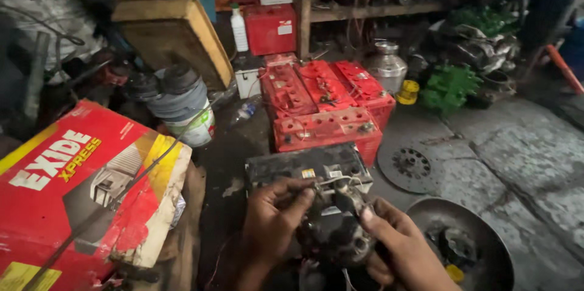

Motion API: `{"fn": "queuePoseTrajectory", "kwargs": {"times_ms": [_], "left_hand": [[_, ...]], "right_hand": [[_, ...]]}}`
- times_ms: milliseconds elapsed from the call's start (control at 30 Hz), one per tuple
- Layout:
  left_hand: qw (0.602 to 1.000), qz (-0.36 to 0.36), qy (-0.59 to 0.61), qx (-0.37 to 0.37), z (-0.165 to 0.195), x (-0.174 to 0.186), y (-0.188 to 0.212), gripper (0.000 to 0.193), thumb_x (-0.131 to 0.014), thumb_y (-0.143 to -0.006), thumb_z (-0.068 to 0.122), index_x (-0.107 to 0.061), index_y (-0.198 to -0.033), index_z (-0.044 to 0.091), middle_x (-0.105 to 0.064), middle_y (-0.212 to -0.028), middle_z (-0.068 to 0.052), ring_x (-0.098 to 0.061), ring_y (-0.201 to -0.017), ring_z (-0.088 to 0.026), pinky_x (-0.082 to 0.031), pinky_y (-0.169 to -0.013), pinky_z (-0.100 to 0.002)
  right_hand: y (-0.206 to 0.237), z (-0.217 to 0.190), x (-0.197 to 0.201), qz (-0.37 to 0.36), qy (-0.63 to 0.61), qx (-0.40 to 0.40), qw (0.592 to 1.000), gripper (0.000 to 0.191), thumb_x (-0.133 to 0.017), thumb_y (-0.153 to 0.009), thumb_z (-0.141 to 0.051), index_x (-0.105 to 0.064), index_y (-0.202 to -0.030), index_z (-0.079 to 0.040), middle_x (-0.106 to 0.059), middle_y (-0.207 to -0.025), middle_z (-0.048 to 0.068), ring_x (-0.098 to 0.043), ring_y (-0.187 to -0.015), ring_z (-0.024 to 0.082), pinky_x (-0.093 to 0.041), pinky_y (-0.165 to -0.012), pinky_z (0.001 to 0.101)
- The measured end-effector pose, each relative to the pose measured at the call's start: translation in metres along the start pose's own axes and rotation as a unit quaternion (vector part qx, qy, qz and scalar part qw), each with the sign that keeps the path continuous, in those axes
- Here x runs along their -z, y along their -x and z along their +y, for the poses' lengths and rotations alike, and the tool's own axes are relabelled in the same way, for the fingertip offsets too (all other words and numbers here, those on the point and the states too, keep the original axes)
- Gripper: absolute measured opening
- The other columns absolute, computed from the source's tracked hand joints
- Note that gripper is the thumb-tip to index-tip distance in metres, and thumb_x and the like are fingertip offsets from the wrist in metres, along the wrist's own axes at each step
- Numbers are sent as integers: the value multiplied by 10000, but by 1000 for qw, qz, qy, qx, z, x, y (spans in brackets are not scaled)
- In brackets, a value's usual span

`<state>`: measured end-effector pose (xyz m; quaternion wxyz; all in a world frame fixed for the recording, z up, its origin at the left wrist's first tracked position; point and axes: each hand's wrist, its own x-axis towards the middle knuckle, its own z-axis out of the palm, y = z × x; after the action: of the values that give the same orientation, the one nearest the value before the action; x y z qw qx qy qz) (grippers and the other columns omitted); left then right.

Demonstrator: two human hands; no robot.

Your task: The person is repairing a motor component by connecting wires to a battery and testing for sparks. They hold the motor part and use a wire to create electrical connections, generating sparks to test functionality.

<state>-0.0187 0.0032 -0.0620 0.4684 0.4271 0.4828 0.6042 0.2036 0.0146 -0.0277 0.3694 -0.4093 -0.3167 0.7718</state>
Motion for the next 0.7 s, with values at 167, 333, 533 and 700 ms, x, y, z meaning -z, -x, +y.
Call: {"fn": "queuePoseTrajectory", "kwargs": {"times_ms": [167, 333, 533, 700], "left_hand": [[999, -26, 17, -19, 0, 16, -28, 167, -746, -905, 89, -774, -1023, -25, -778, -904, -51, -695, -809, -80, -558, -735, -241], [997, -12, -59, -53, 3, 18, -35, 159, -750, -891, 90, -772, -1015, -6, -799, -907, -39, -721, -833, -69, -576, -749, -234], [997, 5, -67, -47, 6, 14, -30, 159, -773, -863, 80, -792, -988, -16, -794, -893, -50, -711, -823, -74, -570, -742, -239], [997, 8, -80, -13, 8, 14, -31, 193, -795, -801, 83, -821, -971, -4, -819, -874, -65, -733, -793, -97, -576, -734, -255]], "right_hand": [[-35, -12, 9, -29, -21, -87, 996, 392, -612, -926, -410, -594, -914, -18, -458, -479, 52, -296, -295, 134, -199, -304, 296], [-59, -7, 25, -65, -1, -136, 989, 492, -602, -938, -530, -595, -867, -43, -413, -420, 42, -301, -291, 144, -200, -303, 305], [-66, -1, 38, -113, -20, -123, 986, 474, -589, -1018, -508, -642, -987, -38, -439, -456, 37, -400, -328, 179, -271, -310, 347], [-55, -10, 29, 69, 133, -105, 983, 437, -639, -928, -454, -722, -1132, -77, -502, -504, 53, -390, -346, 163, -247, -358, 323]]}}
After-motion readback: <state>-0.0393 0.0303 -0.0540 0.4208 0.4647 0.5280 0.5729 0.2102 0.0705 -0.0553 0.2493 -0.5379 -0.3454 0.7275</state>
